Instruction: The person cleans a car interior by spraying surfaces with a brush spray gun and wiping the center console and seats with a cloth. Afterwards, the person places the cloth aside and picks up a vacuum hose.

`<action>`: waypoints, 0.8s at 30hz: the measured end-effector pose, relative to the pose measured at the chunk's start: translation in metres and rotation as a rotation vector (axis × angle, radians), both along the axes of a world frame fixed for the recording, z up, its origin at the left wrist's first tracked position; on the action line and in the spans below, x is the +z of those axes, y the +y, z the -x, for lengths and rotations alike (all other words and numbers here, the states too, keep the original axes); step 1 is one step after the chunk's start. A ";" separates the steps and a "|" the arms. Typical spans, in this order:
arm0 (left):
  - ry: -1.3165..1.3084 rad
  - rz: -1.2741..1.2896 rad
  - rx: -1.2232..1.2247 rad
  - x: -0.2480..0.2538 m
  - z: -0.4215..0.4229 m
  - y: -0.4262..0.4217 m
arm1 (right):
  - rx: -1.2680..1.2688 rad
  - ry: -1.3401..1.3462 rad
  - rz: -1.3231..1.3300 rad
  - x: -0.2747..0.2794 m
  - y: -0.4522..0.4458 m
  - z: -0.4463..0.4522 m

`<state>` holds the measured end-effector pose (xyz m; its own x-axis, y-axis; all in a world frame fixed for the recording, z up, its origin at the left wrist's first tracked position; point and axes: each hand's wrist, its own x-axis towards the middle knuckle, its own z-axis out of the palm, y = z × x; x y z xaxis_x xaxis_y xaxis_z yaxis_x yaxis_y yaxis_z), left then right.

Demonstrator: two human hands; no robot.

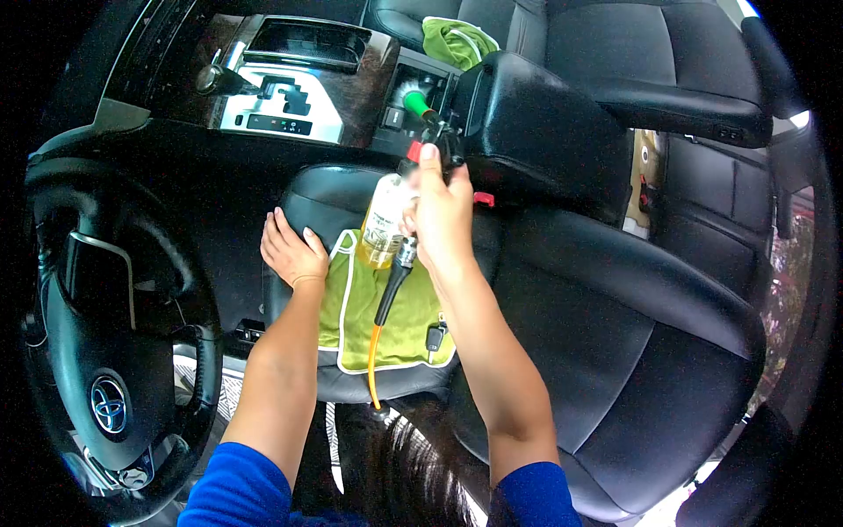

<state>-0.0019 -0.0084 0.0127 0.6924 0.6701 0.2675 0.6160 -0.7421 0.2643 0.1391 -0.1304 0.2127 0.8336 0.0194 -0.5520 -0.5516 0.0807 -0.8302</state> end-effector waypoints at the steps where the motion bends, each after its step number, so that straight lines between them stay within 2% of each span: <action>1: -0.001 0.000 -0.003 0.000 0.001 0.000 | 0.016 0.022 -0.047 0.002 -0.007 0.001; 3: 0.004 -0.001 -0.006 0.000 0.002 0.001 | -0.012 0.011 -0.140 0.013 -0.014 0.007; 8: 0.012 -0.003 -0.004 0.000 0.001 0.000 | 0.115 0.099 -0.171 0.037 -0.040 0.010; 14: -0.002 -0.013 -0.008 0.002 -0.001 0.000 | 0.186 0.108 -0.091 0.056 -0.054 0.011; 19: 0.013 -0.036 -0.001 0.002 -0.001 -0.002 | 0.185 0.064 -0.064 0.037 -0.042 -0.005; 24: -0.008 -0.031 -0.008 0.000 0.001 -0.002 | 0.258 0.213 -0.154 0.061 -0.073 -0.030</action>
